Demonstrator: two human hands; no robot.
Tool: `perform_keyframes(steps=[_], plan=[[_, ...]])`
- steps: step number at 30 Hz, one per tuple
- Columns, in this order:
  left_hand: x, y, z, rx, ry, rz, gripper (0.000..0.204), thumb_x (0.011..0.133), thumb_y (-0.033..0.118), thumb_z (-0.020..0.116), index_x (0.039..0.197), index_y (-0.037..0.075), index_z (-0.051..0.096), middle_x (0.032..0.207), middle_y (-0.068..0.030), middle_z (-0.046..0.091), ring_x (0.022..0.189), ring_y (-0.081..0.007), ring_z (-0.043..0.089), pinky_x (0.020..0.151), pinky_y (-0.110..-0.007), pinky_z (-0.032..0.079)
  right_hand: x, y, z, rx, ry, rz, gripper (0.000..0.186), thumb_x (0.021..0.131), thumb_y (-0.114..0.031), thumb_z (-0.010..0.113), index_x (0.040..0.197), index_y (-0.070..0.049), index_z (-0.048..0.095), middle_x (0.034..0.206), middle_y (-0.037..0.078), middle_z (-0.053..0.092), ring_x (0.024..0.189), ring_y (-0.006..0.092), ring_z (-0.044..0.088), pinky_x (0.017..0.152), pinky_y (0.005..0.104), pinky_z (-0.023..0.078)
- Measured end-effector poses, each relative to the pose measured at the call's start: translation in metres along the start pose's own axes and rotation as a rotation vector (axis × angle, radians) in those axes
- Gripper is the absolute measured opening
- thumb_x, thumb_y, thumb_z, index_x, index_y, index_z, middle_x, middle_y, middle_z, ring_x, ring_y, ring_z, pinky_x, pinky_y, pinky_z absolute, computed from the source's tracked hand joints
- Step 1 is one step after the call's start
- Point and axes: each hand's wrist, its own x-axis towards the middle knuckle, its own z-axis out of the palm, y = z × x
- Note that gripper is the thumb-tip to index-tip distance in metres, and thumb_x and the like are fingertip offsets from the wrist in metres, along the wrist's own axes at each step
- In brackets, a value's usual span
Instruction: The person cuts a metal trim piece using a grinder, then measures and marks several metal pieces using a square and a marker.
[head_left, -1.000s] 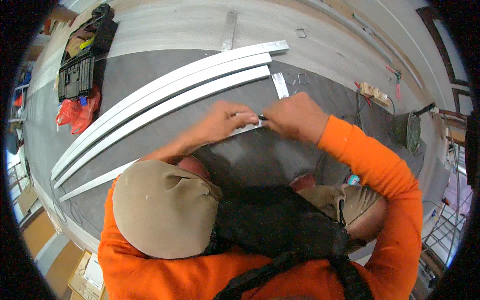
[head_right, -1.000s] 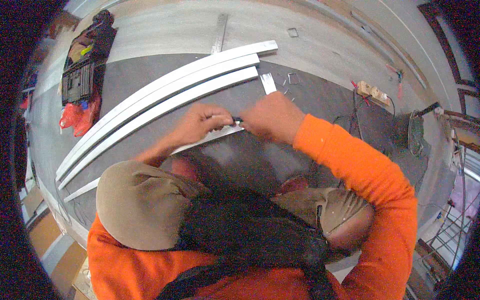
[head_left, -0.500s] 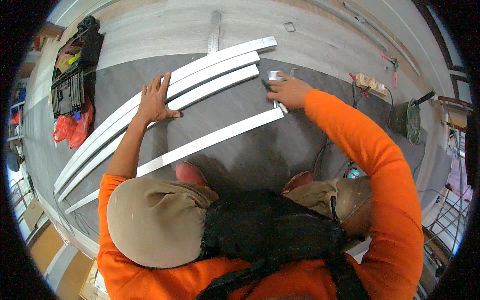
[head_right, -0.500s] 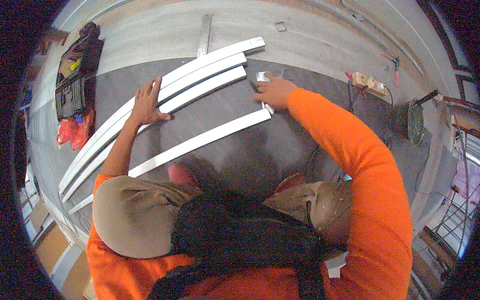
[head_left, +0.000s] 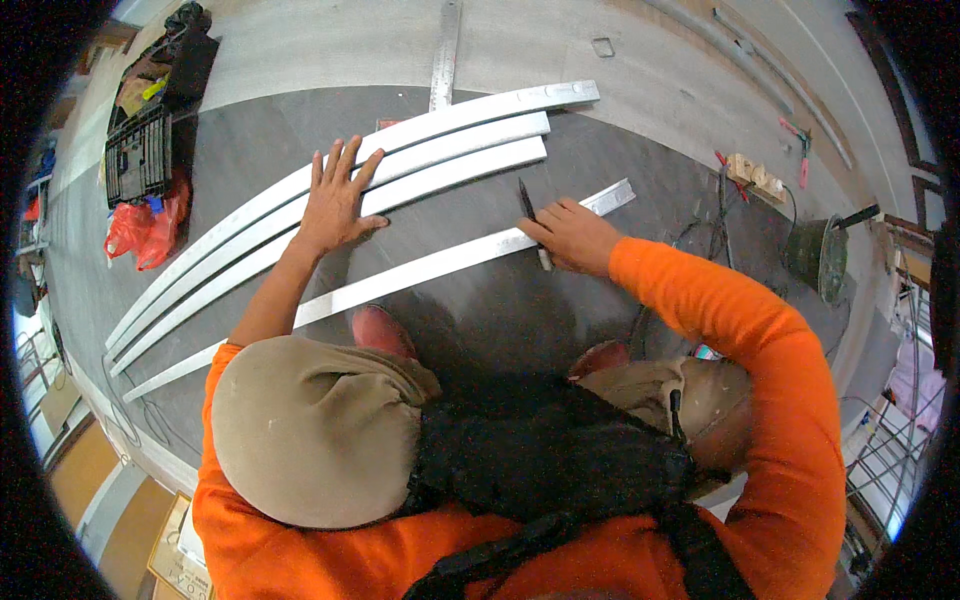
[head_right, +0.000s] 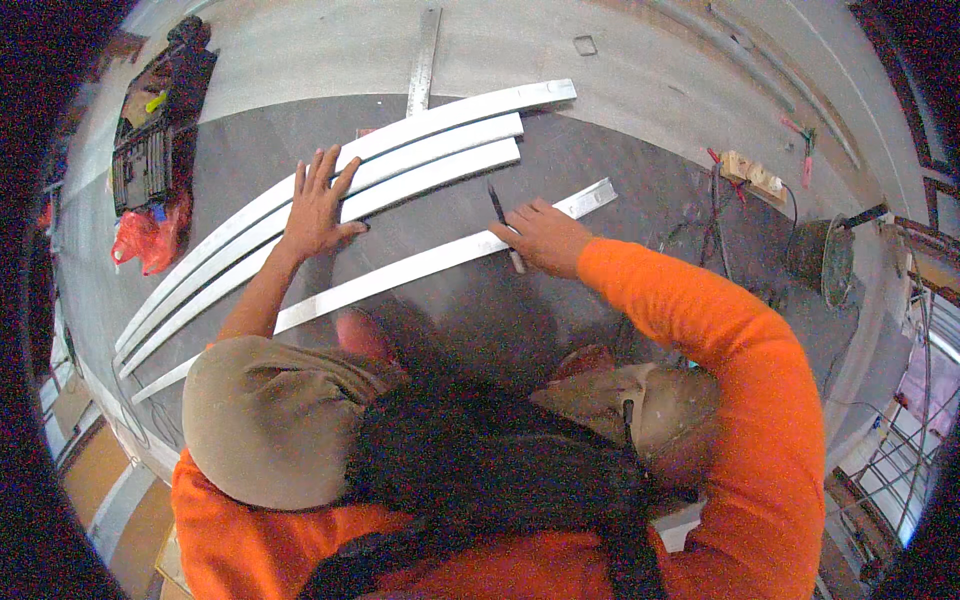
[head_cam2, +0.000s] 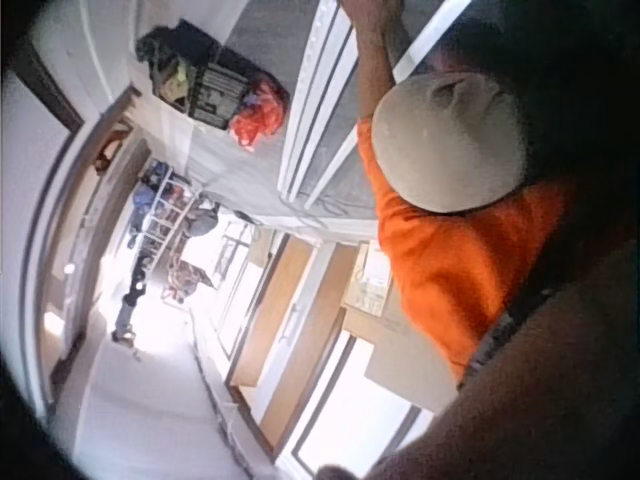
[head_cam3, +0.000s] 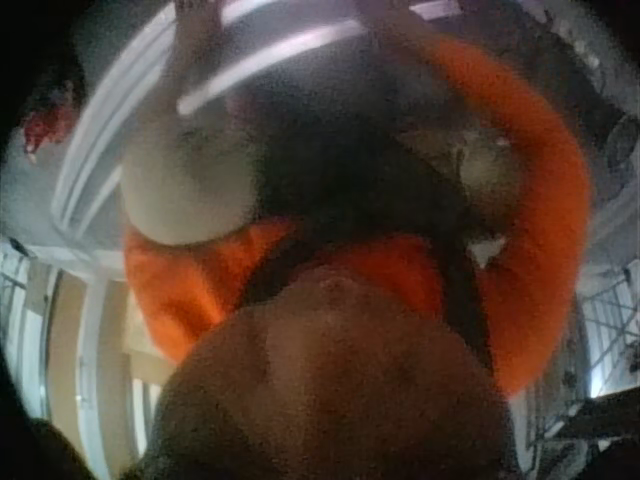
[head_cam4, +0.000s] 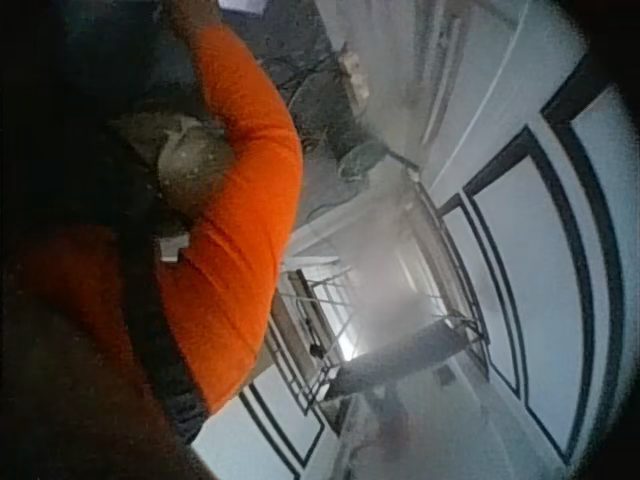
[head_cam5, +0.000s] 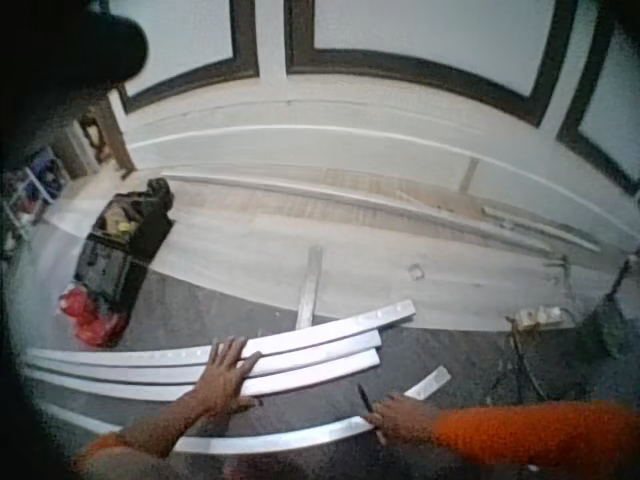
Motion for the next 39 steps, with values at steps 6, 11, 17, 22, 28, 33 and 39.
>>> perform_keyframes(steps=[6, 11, 17, 22, 28, 33, 39], plan=[[-0.005, -0.009, -0.011, -0.087, 0.004, -0.064, 0.097, 0.073, 0.048, 0.082, 0.154, 0.026, 0.034, 0.16, -0.0133, 0.03, 0.149, -0.0352, 0.024, 0.123, -0.054, 0.015, 0.035, 0.021, -0.044, -0.049, 0.308, 0.041, 0.043, 0.079, -0.01, 0.066, 0.121, -0.01, 0.057, 0.104, 0.012, 0.059, 0.108, 0.0329, 0.057, 0.095, 0.0455, 0.044], [-0.008, -0.056, -0.011, -0.207, 0.004, -0.119, 0.066, 0.091, 0.042, 0.065, 0.15, 0.019, 0.044, 0.143, -0.0179, 0.052, 0.133, -0.0384, 0.047, 0.111, -0.048, 0.036, 0.019, 0.043, -0.068, 0.018, 0.295, 0.327, 0.038, 0.086, -0.021, 0.07, 0.121, -0.014, 0.058, 0.11, 0.013, 0.06, 0.113, 0.034, 0.057, 0.103, 0.0441, 0.042], [-0.004, -0.083, -0.003, -0.323, 0.002, -0.192, 0.046, 0.094, 0.039, 0.062, 0.126, 0.007, 0.06, 0.117, -0.0185, 0.064, 0.108, -0.0374, 0.061, 0.092, -0.045, 0.048, -0.002, 0.138, -0.059, 0.262, 0.555, 0.755, 0.038, 0.09, -0.027, 0.068, 0.123, -0.013, 0.059, 0.118, 0.018, 0.065, 0.112, 0.038, 0.061, 0.095, 0.0454, 0.048], [-0.026, -0.103, -0.016, -0.106, -0.047, -0.193, 0.048, 0.093, 0.044, 0.063, 0.123, 0.006, 0.061, 0.112, -0.0195, 0.067, 0.106, -0.039, 0.062, 0.089, -0.046, 0.05, 0.016, 0.152, -0.078, 0.316, 0.522, 0.817, 0.038, 0.09, -0.027, 0.069, 0.126, -0.018, 0.059, 0.123, 0.017, 0.066, 0.115, 0.0369, 0.062, 0.096, 0.0441, 0.049], [0.02, -0.104, -0.061, -0.026, -0.413, -0.435, 0.045, 0.094, 0.045, 0.061, 0.119, 0.008, 0.068, 0.108, -0.0188, 0.071, 0.104, -0.0348, 0.067, 0.089, -0.045, 0.053, 0.025, 0.119, -0.081, 0.271, 0.516, 0.692, 0.036, 0.091, -0.024, 0.067, 0.125, -0.015, 0.059, 0.125, 0.014, 0.065, 0.116, 0.036, 0.061, 0.097, 0.0427, 0.049], [0.115, -0.057, -0.018, -0.249, -0.132, -0.125, 0.037, 0.094, 0.034, 0.065, 0.118, 0.006, 0.066, 0.113, -0.015, 0.071, 0.103, -0.0328, 0.067, 0.088, -0.044, 0.053, 0.027, 0.082, -0.081, 0.227, 0.402, 0.47, 0.034, 0.09, -0.02, 0.066, 0.122, -0.011, 0.06, 0.123, 0.014, 0.065, 0.114, 0.0353, 0.061, 0.096, 0.0432, 0.05], [0.142, -0.039, -0.006, -0.176, -0.206, 0.079, 0.035, 0.089, 0.028, 0.071, 0.118, 0.009, 0.065, 0.114, -0.0119, 0.069, 0.104, -0.032, 0.066, 0.089, -0.043, 0.054, -0.019, 0.078, -0.07, 0.209, 0.4, 0.525, 0.031, 0.09, -0.015, 0.063, 0.12, -0.012, 0.06, 0.119, 0.013, 0.065, 0.113, 0.0344, 0.061, 0.095, 0.0435, 0.05]])
